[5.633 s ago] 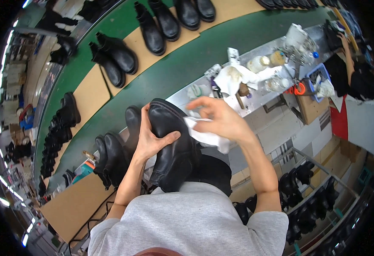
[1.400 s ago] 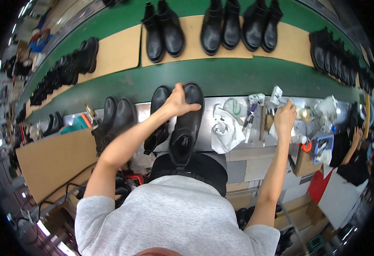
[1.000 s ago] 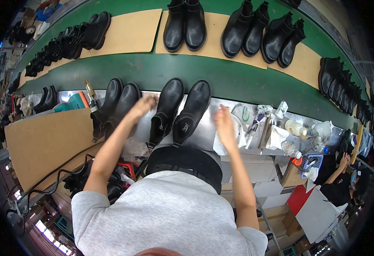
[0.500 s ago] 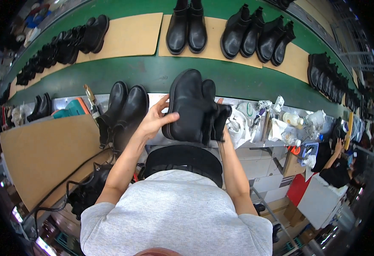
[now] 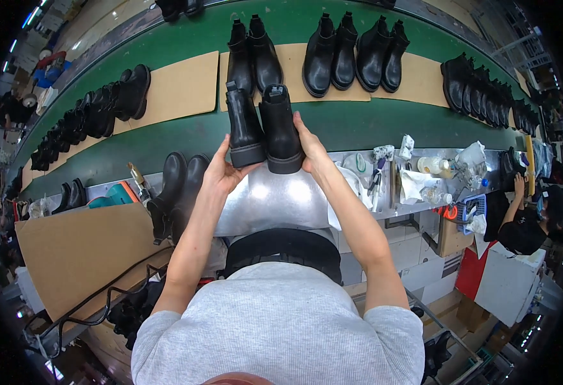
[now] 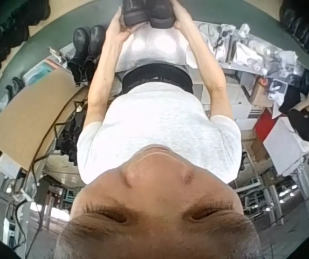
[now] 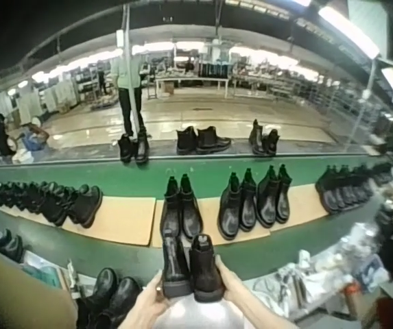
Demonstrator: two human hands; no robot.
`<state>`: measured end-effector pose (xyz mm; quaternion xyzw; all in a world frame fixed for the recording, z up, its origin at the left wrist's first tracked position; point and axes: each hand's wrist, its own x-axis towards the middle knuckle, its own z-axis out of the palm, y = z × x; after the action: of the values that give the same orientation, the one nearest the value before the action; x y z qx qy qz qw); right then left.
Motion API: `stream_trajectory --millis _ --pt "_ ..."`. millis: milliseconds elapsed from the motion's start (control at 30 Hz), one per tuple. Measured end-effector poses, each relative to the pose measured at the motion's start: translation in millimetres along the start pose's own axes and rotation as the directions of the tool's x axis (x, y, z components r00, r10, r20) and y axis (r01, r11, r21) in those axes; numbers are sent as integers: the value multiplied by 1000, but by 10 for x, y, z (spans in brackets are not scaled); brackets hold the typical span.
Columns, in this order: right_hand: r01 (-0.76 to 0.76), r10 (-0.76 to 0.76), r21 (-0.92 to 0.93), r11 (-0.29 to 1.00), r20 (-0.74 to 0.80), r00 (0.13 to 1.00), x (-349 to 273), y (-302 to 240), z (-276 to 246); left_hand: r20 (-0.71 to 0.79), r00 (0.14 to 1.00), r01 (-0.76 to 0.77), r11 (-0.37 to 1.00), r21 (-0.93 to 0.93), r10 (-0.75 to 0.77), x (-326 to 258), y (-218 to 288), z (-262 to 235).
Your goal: Cleaning and inspecting black leather boots on a conveyor belt.
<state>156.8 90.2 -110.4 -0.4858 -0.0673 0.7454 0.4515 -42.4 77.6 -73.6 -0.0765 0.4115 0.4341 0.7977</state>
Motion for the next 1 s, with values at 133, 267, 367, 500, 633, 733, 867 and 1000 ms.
stream_trajectory --millis 133,267,367,500,633,733,867,1000 --pt "-33 30 80 996 45 999 -144 -83 14 -63 997 -29 998 59 33 -35 -67 22" --pt "-50 29 280 959 81 996 -231 -122 -114 35 993 -121 968 222 116 10 -181 -345" --pt "-61 28 347 936 98 995 -241 -163 -191 102 985 -163 938 305 138 96 -286 -956" --pt "-60 15 422 905 110 994 -190 -148 -281 -133 941 -175 786 593 311 153 -286 -1550" --pt "-64 16 376 924 128 992 -234 -179 -284 267 679 -502 166 849 684 -130 -151 -653" --pt "-30 -46 351 936 206 977 -230 -114 -121 782 307 -676 -454 580 543 -377 -321 393" --pt "113 -182 325 939 191 965 -400 -59 198 824 368 -692 -465 553 432 -127 -446 698" --pt "13 -136 436 900 252 958 -343 3 83 831 488 -824 -174 540 267 95 -188 684"
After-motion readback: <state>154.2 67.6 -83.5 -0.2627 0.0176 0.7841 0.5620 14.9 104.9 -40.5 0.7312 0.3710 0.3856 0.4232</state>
